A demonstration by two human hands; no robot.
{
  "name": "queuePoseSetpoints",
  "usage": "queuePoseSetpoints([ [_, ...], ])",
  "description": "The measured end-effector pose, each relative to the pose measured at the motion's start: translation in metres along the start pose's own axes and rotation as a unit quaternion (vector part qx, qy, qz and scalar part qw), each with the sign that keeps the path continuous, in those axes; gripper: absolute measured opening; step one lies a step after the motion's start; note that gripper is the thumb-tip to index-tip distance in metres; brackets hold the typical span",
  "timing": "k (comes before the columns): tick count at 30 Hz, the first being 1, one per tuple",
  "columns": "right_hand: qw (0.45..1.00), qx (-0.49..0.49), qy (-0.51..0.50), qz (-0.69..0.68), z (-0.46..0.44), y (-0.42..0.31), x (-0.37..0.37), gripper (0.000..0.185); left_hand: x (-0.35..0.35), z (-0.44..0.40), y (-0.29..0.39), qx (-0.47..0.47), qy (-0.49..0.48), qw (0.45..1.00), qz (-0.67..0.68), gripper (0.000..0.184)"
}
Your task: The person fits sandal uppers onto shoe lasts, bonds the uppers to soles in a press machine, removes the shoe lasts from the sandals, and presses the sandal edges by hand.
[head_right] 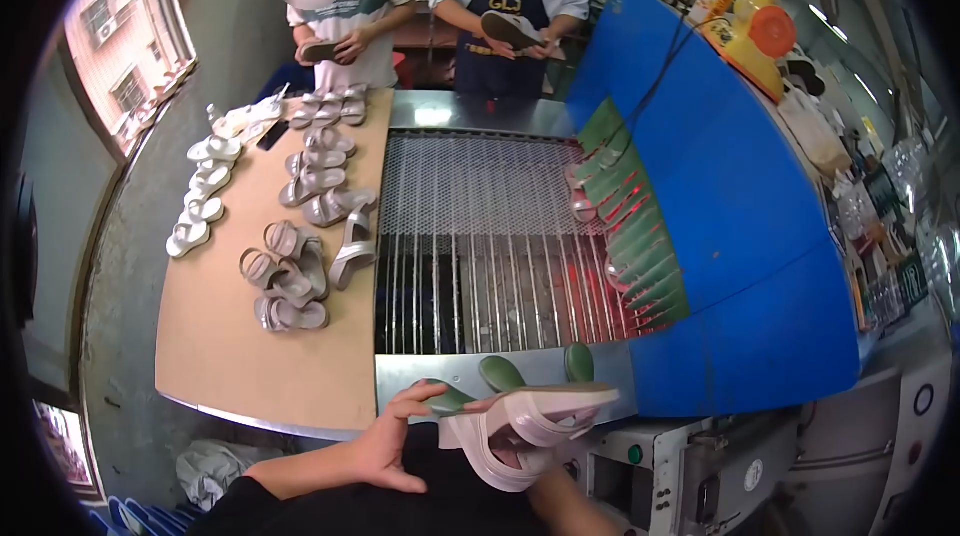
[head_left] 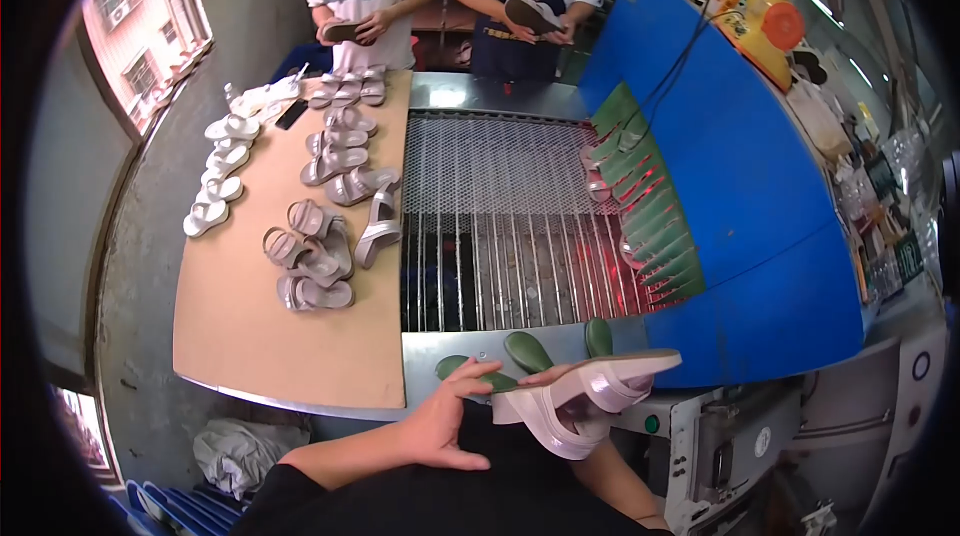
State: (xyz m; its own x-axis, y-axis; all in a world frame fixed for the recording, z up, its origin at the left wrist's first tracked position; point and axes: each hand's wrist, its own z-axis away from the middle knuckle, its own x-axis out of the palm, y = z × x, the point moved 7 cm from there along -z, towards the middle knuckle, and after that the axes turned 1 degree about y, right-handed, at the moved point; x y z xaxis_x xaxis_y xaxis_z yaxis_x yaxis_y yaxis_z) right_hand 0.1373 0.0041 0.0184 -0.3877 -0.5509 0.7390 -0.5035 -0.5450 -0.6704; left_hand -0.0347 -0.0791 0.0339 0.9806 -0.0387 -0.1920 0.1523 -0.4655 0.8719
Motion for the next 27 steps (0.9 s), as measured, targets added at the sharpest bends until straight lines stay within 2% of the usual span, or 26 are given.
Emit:
queuePoseSetpoints([
  [1,1.000,0.014,0.015,-0.006,0.000,-0.007,0.004,0.057,-0.004,0.002,-0.004,-0.007,-0.006,1.000,0.022,0.120],
  [2,0.978,-0.068,0.074,0.184,0.001,-0.026,0.015,0.053,-0.014,-0.001,-0.005,-0.034,0.037,0.995,0.087,0.124],
  [3,0.906,-0.122,0.162,0.372,0.004,-0.045,0.026,0.049,-0.023,-0.002,-0.002,-0.064,0.081,0.983,0.151,0.129],
  [5,0.787,-0.084,0.026,0.611,-0.007,-0.066,0.043,0.047,-0.038,-0.002,0.008,-0.105,0.142,0.945,0.276,0.139],
  [6,0.684,-0.099,-0.030,0.723,-0.011,-0.075,0.070,0.045,-0.044,-0.005,0.016,-0.104,0.136,0.938,0.302,0.135],
  [8,0.627,-0.061,-0.071,0.773,-0.012,-0.065,0.085,0.042,-0.052,-0.008,0.030,-0.153,0.122,0.958,0.211,0.120],
  [9,0.596,-0.044,-0.094,0.796,-0.012,-0.059,0.091,0.041,-0.051,-0.013,0.041,-0.164,0.046,0.981,0.091,0.100],
  [10,0.583,-0.046,-0.096,0.805,-0.011,-0.058,0.094,0.041,-0.051,-0.016,0.050,-0.174,-0.030,0.984,-0.030,0.081],
  [11,0.571,-0.048,-0.099,0.813,-0.009,-0.056,0.097,0.042,-0.052,-0.024,0.062,-0.139,0.004,0.987,-0.078,0.058],
  [12,0.559,-0.050,-0.104,0.821,-0.009,-0.056,0.100,0.043,-0.052,-0.020,0.063,-0.133,-0.002,0.988,-0.084,0.057],
  [14,0.592,-0.035,-0.159,0.789,-0.007,-0.059,0.108,0.049,-0.051,-0.011,0.059,-0.120,-0.014,0.989,-0.091,0.055],
  [15,0.606,-0.026,-0.183,0.774,-0.005,-0.063,0.113,0.052,-0.050,-0.007,0.062,-0.056,-0.002,0.992,-0.109,0.052],
  [19,0.713,0.033,-0.216,0.666,-0.015,-0.089,0.127,0.077,-0.053,0.006,0.061,-0.048,0.043,0.991,-0.122,0.049],
  [22,0.646,-0.048,-0.200,0.735,-0.022,-0.083,0.143,0.073,-0.049,0.007,0.062,-0.036,0.038,0.990,-0.129,0.049],
  [23,0.617,-0.088,-0.185,0.760,-0.024,-0.074,0.147,0.064,-0.049,0.007,0.062,-0.039,0.038,0.990,-0.132,0.049],
  [27,0.571,-0.117,-0.194,0.789,-0.027,-0.048,0.147,0.043,-0.050,0.006,0.065,-0.047,0.037,0.987,-0.148,0.048],
])
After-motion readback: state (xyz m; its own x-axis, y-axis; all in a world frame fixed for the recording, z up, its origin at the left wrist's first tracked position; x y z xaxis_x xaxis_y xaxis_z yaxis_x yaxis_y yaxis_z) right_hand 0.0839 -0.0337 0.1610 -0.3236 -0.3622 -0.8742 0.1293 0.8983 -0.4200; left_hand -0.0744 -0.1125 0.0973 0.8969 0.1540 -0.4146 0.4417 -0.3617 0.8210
